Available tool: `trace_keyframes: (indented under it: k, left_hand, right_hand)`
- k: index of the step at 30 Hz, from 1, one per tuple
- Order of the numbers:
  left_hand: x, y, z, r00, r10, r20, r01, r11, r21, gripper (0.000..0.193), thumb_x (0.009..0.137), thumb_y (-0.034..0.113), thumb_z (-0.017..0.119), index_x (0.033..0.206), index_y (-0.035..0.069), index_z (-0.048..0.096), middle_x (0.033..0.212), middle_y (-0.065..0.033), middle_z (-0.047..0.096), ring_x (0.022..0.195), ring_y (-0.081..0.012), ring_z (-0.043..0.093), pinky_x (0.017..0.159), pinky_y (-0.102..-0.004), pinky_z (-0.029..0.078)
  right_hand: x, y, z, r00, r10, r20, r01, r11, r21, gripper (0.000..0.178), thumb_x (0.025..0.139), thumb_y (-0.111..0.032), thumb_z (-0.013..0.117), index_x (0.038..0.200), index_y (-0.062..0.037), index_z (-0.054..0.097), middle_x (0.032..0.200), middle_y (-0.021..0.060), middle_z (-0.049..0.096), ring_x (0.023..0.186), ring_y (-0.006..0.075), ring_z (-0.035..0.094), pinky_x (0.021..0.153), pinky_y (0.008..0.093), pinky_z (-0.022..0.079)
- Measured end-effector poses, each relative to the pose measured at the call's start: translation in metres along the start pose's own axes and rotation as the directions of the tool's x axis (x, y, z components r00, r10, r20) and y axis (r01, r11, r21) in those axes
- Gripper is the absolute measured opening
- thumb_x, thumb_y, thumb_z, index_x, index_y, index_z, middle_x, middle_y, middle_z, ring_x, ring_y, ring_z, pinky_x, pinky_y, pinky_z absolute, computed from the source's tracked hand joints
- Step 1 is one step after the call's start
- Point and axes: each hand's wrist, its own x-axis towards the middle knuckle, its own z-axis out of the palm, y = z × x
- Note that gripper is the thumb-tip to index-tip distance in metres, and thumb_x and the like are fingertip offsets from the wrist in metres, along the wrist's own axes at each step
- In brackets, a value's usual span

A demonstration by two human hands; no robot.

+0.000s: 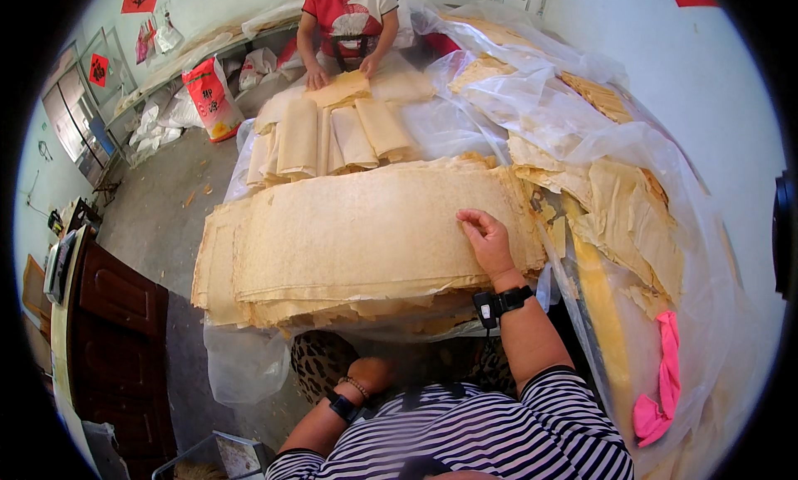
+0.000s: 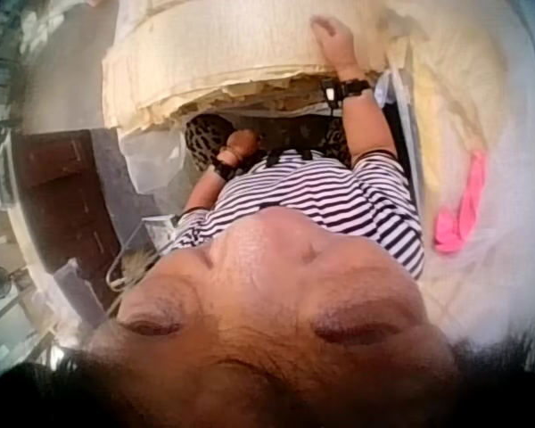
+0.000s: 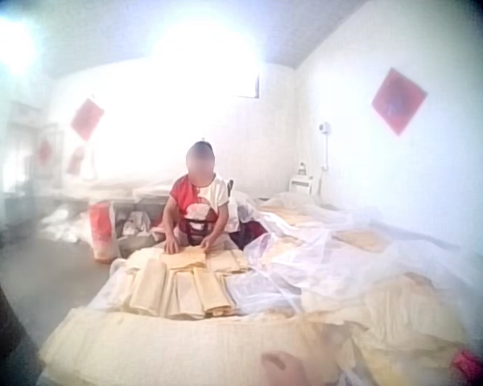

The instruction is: The person separates and folds thin sheets of bean curd by hand from a large stack on a plastic-covered table.

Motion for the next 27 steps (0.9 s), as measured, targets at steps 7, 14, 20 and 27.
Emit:
trace_keyframes:
  k: [7, 14, 20, 27]
  left_hand:
    - [0.001, -0.003, 0.001, 1.0, 0.004, 0.023, -0.005, 0.999, 0.051, 0.037, 0.095, 0.044, 0.051, 0.118, 0.023, 0.069, 0.096, -0.016, 0.072, 0.086, -0.0359, 0.069, 0.072, -0.0474, 0.056]
    - [0.001, -0.01, 0.009, 0.998, 0.041, -0.046, -0.04, 0.999, 0.019, 0.038, 0.095, 0.044, 0.049, 0.108, 0.016, 0.072, 0.091, -0.0169, 0.072, 0.083, -0.0374, 0.069, 0.07, -0.0473, 0.056]
    - [0.001, 0.0, -0.006, 0.997, -0.034, 0.075, 0.027, 0.996, 0.085, 0.037, 0.095, 0.042, 0.051, 0.114, 0.016, 0.07, 0.095, -0.0173, 0.072, 0.086, -0.0362, 0.07, 0.073, -0.0467, 0.056]
    - [0.01, -0.018, 0.026, 0.996, -0.086, 0.037, 0.085, 0.996, 0.029, 0.034, 0.093, 0.04, 0.053, 0.11, 0.015, 0.069, 0.095, -0.0185, 0.071, 0.084, -0.0387, 0.068, 0.073, -0.0491, 0.055]
  right_hand:
    - [0.0, 0.0, 0.0, 1.0, -0.001, -0.014, 0.001, 1.0, -0.023, 0.016, 0.091, -0.005, 0.064, 0.106, -0.0014, 0.07, 0.1, 0.0065, 0.073, 0.093, 0.0132, 0.067, 0.084, 0.027, 0.052]
    - [0.001, -0.002, 0.001, 1.0, -0.014, -0.005, 0.014, 1.0, -0.012, 0.017, 0.092, -0.005, 0.064, 0.107, -0.0007, 0.07, 0.102, 0.0064, 0.073, 0.093, 0.0132, 0.066, 0.084, 0.0271, 0.052]
    - [0.002, -0.007, 0.002, 1.0, 0.002, -0.003, -0.002, 1.0, 0.006, 0.017, 0.093, -0.006, 0.064, 0.108, -0.0006, 0.07, 0.102, 0.0063, 0.073, 0.093, 0.0124, 0.066, 0.084, 0.0267, 0.052]
    - [0.0, 0.005, 0.005, 0.999, 0.051, -0.008, -0.051, 0.998, -0.023, 0.017, 0.094, -0.007, 0.064, 0.108, -0.0012, 0.07, 0.102, 0.0039, 0.072, 0.093, 0.0103, 0.065, 0.084, 0.0257, 0.051]
